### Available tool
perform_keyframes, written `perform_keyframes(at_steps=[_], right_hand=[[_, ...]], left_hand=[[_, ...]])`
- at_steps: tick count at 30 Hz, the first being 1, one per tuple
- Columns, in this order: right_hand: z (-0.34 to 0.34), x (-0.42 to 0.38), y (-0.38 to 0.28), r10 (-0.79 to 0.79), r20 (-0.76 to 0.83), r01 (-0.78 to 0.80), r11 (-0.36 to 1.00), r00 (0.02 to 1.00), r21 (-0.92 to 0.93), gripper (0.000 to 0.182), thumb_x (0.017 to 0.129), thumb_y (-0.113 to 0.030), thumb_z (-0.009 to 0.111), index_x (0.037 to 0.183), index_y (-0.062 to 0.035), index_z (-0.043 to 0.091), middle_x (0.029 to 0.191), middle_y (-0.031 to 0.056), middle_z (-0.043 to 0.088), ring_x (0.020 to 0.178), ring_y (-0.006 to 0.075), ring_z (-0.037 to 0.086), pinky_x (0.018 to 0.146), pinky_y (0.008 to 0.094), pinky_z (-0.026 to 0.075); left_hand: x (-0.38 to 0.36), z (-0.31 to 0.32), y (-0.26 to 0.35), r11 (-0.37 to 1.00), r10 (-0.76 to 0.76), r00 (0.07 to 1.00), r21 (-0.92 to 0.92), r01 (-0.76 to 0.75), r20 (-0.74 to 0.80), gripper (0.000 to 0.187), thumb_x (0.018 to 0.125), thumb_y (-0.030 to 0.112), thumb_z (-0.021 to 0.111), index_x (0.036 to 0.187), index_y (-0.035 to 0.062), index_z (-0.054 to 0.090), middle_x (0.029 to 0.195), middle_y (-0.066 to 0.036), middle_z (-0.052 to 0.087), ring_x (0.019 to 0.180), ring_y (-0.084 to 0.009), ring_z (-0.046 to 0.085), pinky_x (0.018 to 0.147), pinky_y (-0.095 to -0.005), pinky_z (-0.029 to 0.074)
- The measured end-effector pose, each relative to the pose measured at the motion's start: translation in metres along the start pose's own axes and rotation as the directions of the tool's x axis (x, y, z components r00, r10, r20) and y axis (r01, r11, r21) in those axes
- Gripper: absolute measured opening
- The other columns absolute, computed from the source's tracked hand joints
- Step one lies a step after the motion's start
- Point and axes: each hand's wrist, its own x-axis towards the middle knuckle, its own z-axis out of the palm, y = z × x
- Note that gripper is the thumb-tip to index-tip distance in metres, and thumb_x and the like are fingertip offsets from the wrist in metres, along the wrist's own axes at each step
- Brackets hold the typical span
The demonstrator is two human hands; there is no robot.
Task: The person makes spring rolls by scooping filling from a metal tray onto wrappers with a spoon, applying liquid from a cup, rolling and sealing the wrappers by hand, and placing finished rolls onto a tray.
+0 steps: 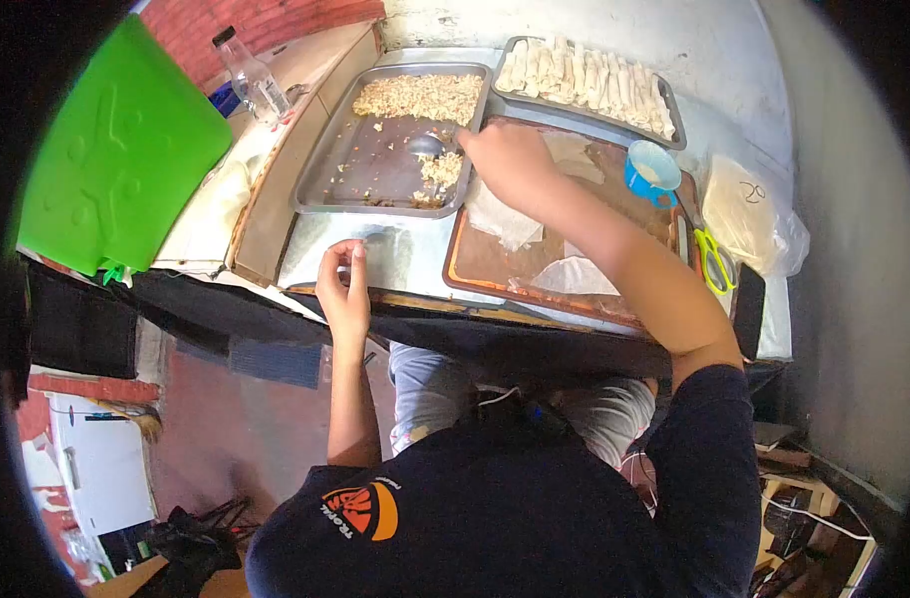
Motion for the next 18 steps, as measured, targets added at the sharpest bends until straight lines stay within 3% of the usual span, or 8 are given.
perform_keyframes(at_steps=[2,5,6,10,12,13,15,18], right_hand=[[0.008,-0.004,-0.005,-0.011,0.069,0.014,0.999,0.998,-0.033,0.027,0.083,-0.003,0.053,0.108,-0.0066,0.062,0.073,0.0171,0.065,0.072,0.0344,0.068,0.060,0.0444,0.054],[-0.001,-0.006,-0.017,-0.035,0.129,0.039,0.999,0.991,-0.031,0.031,0.082,-0.002,0.053,0.111,-0.0078,0.063,0.073,0.0171,0.066,0.072,0.0335,0.068,0.060,0.0440,0.054],[-0.005,-0.006,-0.018,-0.044,0.143,0.048,0.999,0.989,-0.022,0.033,0.082,-0.002,0.053,0.112,-0.0081,0.063,0.073,0.0170,0.066,0.072,0.0333,0.068,0.061,0.0438,0.054],[-0.004,-0.012,-0.017,-0.112,0.151,0.112,0.994,0.982,0.011,0.031,0.081,-0.003,0.055,0.109,-0.0093,0.064,0.073,0.0166,0.066,0.070,0.0329,0.068,0.061,0.0433,0.054],[-0.012,-0.020,-0.016,-0.143,0.164,0.142,0.990,0.976,0.016,0.021,0.081,-0.006,0.057,0.100,-0.0080,0.065,0.073,0.0149,0.067,0.071,0.0317,0.070,0.060,0.0422,0.056],[-0.014,-0.022,-0.014,-0.140,0.172,0.132,0.990,0.975,0.056,0.023,0.081,-0.006,0.057,0.102,-0.0093,0.065,0.074,0.0164,0.067,0.071,0.0326,0.069,0.061,0.0436,0.054],[-0.017,-0.026,-0.010,-0.134,0.186,0.109,0.985,0.973,0.137,0.029,0.081,-0.006,0.058,0.108,-0.0118,0.066,0.076,0.0193,0.066,0.071,0.0344,0.067,0.062,0.0462,0.052],[-0.019,-0.022,-0.005,-0.178,0.246,0.116,0.962,0.953,0.247,0.019,0.081,-0.007,0.057,0.098,-0.0087,0.065,0.073,0.0211,0.063,0.068,0.0362,0.065,0.060,0.0459,0.049]], left_hand=[[0.006,0.007,-0.008,0.981,0.158,0.987,0.123,-0.151,-0.042,0.016,0.087,0.013,0.068,0.100,0.0048,0.064,0.097,-0.009,0.063,0.092,-0.0239,0.057,0.082,-0.0353,0.045],[0.017,0.017,0.007,0.951,0.288,0.955,0.139,-0.277,-0.066,0.025,0.081,0.010,0.071,0.104,0.0050,0.063,0.109,-0.013,0.060,0.105,-0.0319,0.055,0.096,-0.0409,0.039],[0.021,0.021,0.006,0.940,0.315,0.948,0.148,-0.308,-0.031,0.033,0.078,0.011,0.075,0.108,0.0051,0.063,0.116,-0.014,0.059,0.109,-0.0329,0.054,0.097,-0.0421,0.040],[0.033,0.034,0.009,0.913,0.379,0.922,0.127,-0.387,0.079,0.036,0.076,0.017,0.078,0.108,0.0061,0.068,0.116,-0.014,0.064,0.118,-0.0357,0.055,0.101,-0.0435,0.041],[0.037,0.036,0.013,0.853,0.447,0.882,0.227,-0.471,0.152,0.032,0.077,0.021,0.077,0.104,0.0064,0.069,0.111,-0.013,0.066,0.116,-0.0345,0.057,0.101,-0.0432,0.042],[0.038,0.037,0.014,0.815,0.475,0.859,0.272,-0.512,0.192,0.030,0.078,0.023,0.077,0.102,0.0066,0.070,0.108,-0.013,0.068,0.115,-0.0339,0.058,0.101,-0.0430,0.042],[0.044,0.039,0.013,0.786,0.483,0.832,0.283,-0.549,0.273,0.029,0.080,0.029,0.074,0.099,0.0066,0.072,0.102,-0.013,0.070,0.109,-0.0313,0.061,0.101,-0.0415,0.042],[0.057,0.036,0.012,0.786,0.447,0.790,0.238,-0.571,0.420,0.030,0.082,0.033,0.071,0.097,0.0065,0.073,0.098,-0.013,0.071,0.101,-0.0289,0.065,0.099,-0.0406,0.043]])
